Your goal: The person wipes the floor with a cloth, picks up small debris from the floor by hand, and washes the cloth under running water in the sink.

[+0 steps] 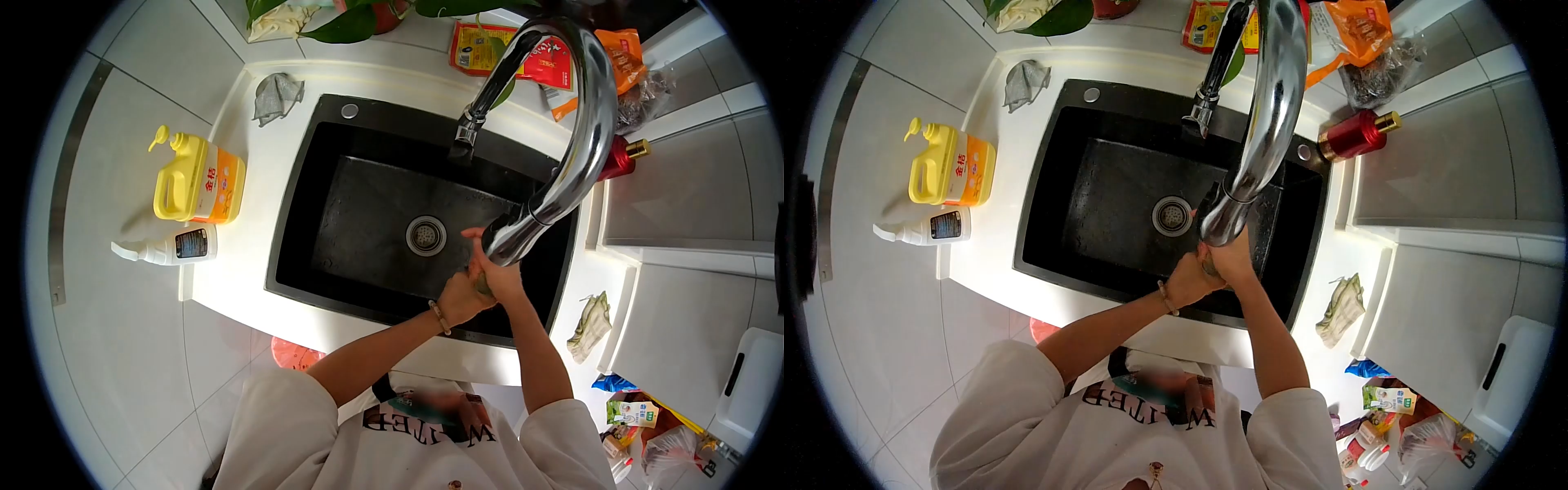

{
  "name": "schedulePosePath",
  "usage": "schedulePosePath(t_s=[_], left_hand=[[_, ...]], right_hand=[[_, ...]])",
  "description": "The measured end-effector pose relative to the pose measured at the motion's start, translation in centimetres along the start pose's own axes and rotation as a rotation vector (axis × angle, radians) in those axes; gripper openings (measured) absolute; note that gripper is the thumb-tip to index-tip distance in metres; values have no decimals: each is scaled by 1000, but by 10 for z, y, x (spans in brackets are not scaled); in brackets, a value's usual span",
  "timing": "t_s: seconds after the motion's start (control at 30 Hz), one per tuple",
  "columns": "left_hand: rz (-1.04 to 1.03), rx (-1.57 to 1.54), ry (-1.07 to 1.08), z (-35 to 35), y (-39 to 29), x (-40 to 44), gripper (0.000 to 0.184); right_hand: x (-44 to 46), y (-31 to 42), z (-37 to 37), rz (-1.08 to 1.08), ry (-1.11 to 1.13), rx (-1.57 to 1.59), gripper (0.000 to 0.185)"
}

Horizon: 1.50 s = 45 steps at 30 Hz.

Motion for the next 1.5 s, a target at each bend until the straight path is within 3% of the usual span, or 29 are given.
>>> schedulePosePath(t_s=[0.03,0.1,0.2,0.33,0.43,0.5,0.53,0.6,0.63,0.67,0.7,0.73,0.8,0.83,0.9,0.93,1.13,1.2,1.23,1.3,1.33,1.37,1.43,1.5], left_hand=[[0,0,0,0,13,2,35],[89,282,52,0,30,5,40],[159,644,166,1,46,8,44],[203,570,29,7,64,7,28],[205,626,-20,11,58,4,30],[394,469,-63,15,43,-4,37],[392,468,-63,15,52,-3,37],[189,507,2,14,63,-2,38],[190,507,-4,21,65,1,38],[386,258,252,23,67,4,37],[573,-4,507,19,65,-1,36],[573,-6,507,22,55,-7,36],[559,-660,637,10,30,-20,26],[558,-659,641,7,27,-24,26],[485,-1126,768,-8,16,-33,19],[503,-1192,793,-12,15,-38,18],[399,-1245,595,-12,-18,-57,24],[342,-1257,546,-10,-30,-59,24],[314,-1284,571,-10,-36,-61,22],[282,-1311,592,-11,-45,-65,20],[287,-1276,588,-13,-48,-65,18],[291,-1241,585,-14,-52,-65,16],[325,-1156,562,-13,-55,-63,17],[275,-873,496,-11,-47,-59,15]], right_hand=[[6,-32,8,34,-111,-77,22],[8,-39,6,68,-219,-153,21],[10,-61,1,-110,-325,-134,20],[21,-114,9,-153,-532,-202,19],[21,-117,10,-262,-644,-113,19],[17,-111,9,-333,-662,-76,19],[14,-108,10,-333,-598,24,21],[2,-94,15,-335,-530,121,24],[-3,-85,15,-328,-367,354,29],[-9,-74,11,-320,-201,586,36],[-17,-61,14,-323,-200,586,36],[-22,-45,11,-264,-26,572,44],[-26,-28,10,-182,196,435,65],[-25,-25,9,-180,193,433,65],[-23,-9,-10,-12,441,725,71],[-24,-5,-11,-12,440,726,71],[-28,30,-31,188,713,874,74],[-32,60,-38,395,771,818,61],[-35,65,-36,394,772,818,61],[-38,71,-35,195,717,474,47],[-42,76,-38,184,581,452,36],[-45,82,-40,184,582,450,36],[-46,80,-41,16,442,436,27],[-46,77,-44,-19,376,343,24]])
Point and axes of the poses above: each hand's wrist, its own x-axis towards the middle knuckle, its own z-axis out of the back of the hand, y = z × x, the point moved 4 cm from there along x, towards the middle knuckle, and after that the axes turned 11 degrees about y, right-handed, at the moved point
